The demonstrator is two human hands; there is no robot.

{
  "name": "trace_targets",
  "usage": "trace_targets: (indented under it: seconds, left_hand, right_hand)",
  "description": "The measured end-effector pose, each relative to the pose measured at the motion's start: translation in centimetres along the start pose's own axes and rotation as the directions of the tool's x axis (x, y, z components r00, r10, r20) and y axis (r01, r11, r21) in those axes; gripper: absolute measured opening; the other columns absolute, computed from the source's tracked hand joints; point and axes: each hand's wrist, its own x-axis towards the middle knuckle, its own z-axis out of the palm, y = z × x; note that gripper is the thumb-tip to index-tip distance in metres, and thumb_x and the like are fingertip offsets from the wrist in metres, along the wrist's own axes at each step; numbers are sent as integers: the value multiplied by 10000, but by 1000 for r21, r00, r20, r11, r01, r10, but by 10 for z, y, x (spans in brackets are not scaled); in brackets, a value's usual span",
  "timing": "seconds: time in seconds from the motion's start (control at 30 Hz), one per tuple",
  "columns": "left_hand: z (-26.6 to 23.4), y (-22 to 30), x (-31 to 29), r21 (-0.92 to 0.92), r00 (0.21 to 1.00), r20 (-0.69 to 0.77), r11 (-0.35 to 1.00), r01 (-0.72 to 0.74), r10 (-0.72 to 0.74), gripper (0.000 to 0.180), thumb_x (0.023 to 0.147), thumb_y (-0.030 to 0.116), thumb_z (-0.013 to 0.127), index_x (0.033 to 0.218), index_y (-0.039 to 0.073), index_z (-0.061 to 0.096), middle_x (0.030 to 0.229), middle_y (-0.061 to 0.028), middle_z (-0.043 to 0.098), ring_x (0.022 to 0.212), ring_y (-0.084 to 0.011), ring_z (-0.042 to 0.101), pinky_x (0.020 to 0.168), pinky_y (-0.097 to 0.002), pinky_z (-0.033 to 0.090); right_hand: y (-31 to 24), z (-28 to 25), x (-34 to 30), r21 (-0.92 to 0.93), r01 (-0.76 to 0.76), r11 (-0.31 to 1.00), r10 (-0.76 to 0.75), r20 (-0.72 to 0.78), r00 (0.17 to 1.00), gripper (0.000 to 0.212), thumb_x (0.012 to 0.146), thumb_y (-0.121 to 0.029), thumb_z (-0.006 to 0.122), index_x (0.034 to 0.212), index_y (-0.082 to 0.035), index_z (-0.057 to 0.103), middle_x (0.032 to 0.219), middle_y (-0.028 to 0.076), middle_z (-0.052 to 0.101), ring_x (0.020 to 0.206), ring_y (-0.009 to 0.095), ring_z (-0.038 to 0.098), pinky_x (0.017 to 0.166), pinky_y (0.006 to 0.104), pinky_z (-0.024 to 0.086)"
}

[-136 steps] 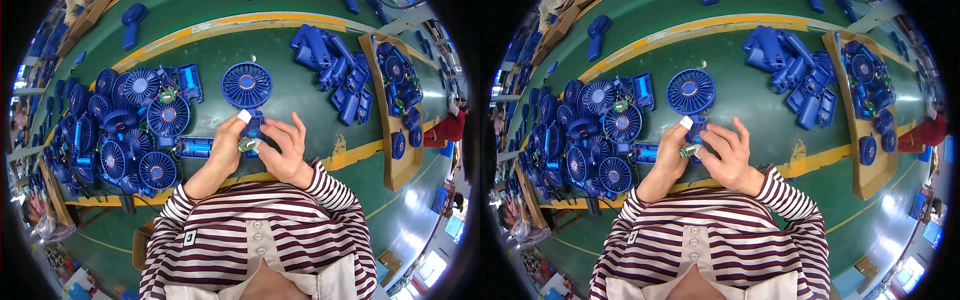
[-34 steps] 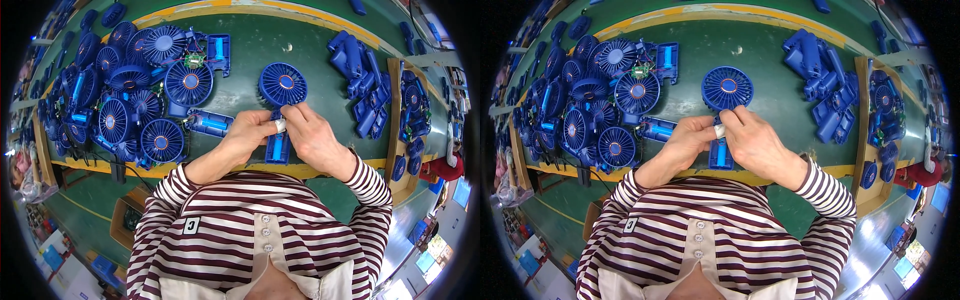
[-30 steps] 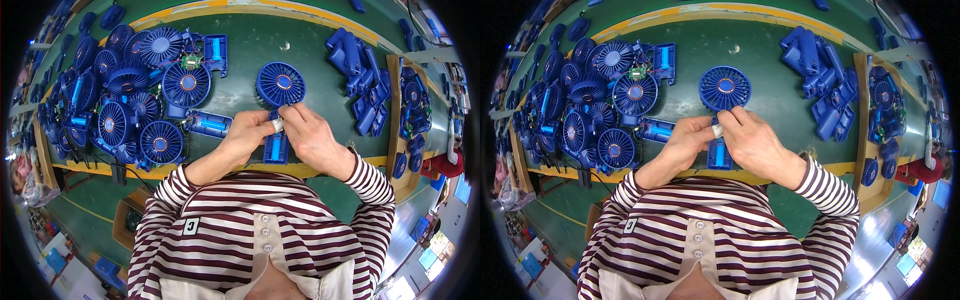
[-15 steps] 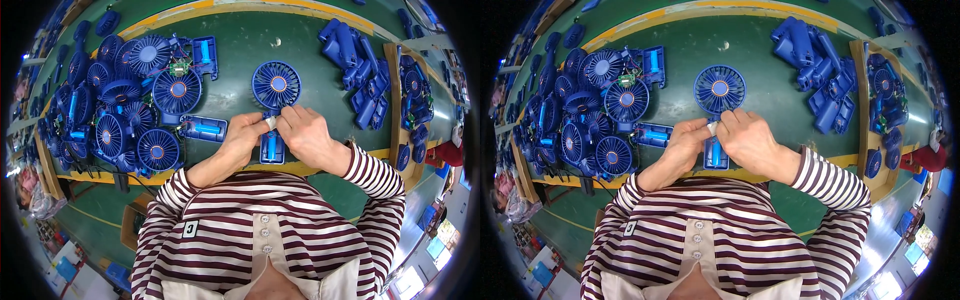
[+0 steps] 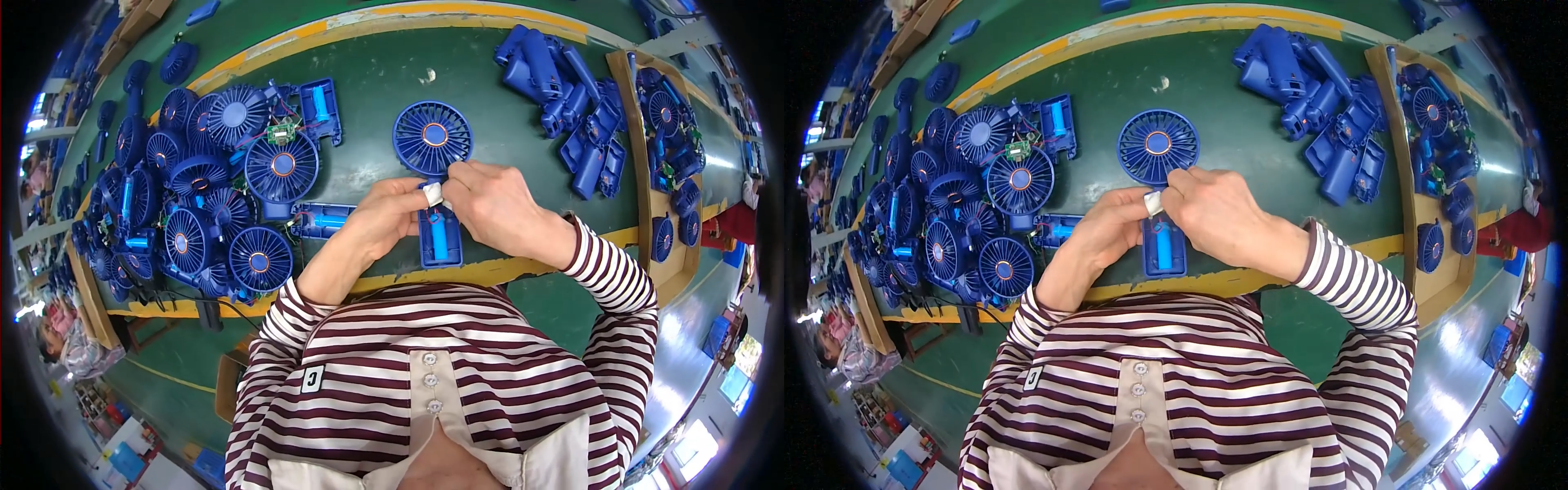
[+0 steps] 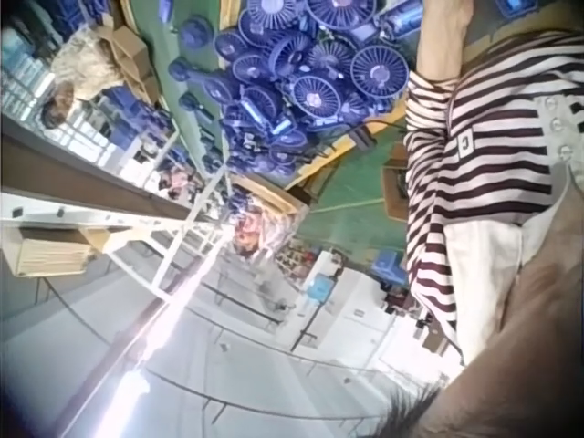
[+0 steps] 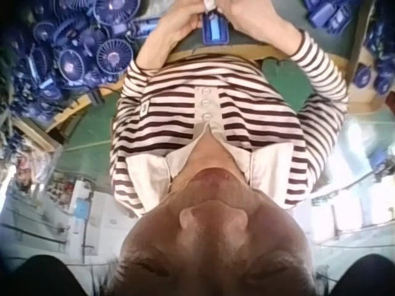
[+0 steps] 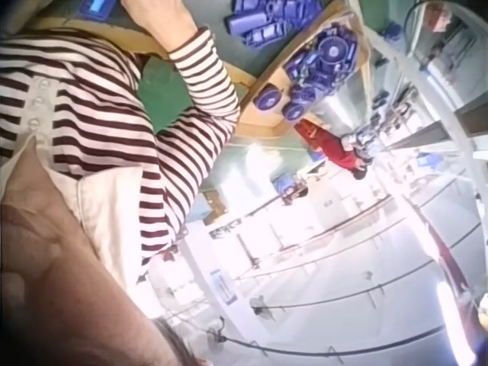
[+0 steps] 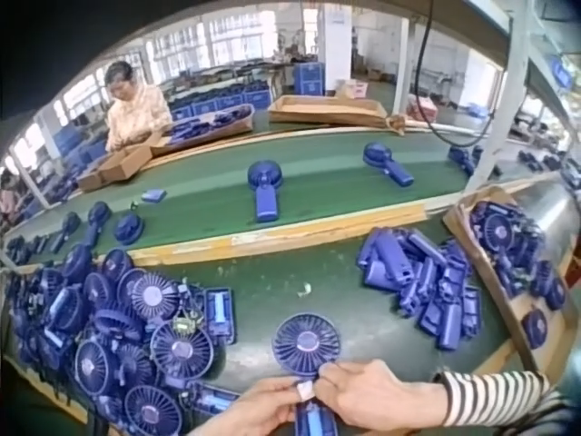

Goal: The person assembles portable fans by fitting circuit boards and fan heads into plastic handle casings, snapping the back covers onto the handles by hand, and placing the finished fans onto the conveyor belt.

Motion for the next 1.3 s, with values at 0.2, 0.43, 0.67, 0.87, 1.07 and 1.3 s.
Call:
trace_targets:
  seconds: [0.2,0.43,0.67,0.87,1.07,1.3]
  left_hand:
    - [0,-7,0,109,968,-118,972,-209,221,160,833,72,547,974,6,588,844,-31,617,719,-88,583,642,-240,484]
    - [3,-2,0,109,942,-153,953,-283,298,172,835,47,530,988,-1,593,876,-46,626,731,-86,587,621,-229,487]
    - [5,-3,0,69,929,-165,943,-325,332,180,835,52,549,1001,-5,590,878,-49,626,748,-93,592,638,-230,493]
    - [3,-5,-1,72,897,-173,914,-400,407,184,835,75,570,999,-5,595,866,-39,626,748,-86,587,639,-214,474]
    - [5,-3,-4,200,917,-190,928,-314,351,222,838,75,525,1025,-33,576,966,-118,634,822,-169,613,685,-272,504]
    - [6,-3,-3,123,942,-191,959,-255,275,136,809,48,556,923,4,616,771,-8,606,620,-51,533,500,-173,379]
  right_hand:
    - [0,10,-3,-1,-20,1000,20,-99,995,100,662,-11,575,721,-19,494,696,86,463,608,256,508,515,344,436]
    - [-10,26,-22,628,-172,759,452,-317,834,416,705,99,464,1116,36,474,1002,191,577,896,343,571,762,361,464]
    - [-19,36,-24,616,-123,778,432,-382,817,437,695,115,441,1129,62,456,998,194,594,903,337,585,783,360,470]
    - [-27,41,-24,666,-127,735,489,-390,780,434,681,101,471,1113,58,474,1017,198,584,887,335,586,757,370,471]
    - [-20,26,-26,-232,74,970,-124,-211,970,392,721,-154,535,1090,-23,517,1044,135,544,949,262,529,817,386,427]
    - [-8,7,-16,-145,276,950,-277,15,961,369,730,-148,546,1078,-32,516,858,44,527,856,196,489,865,392,380]
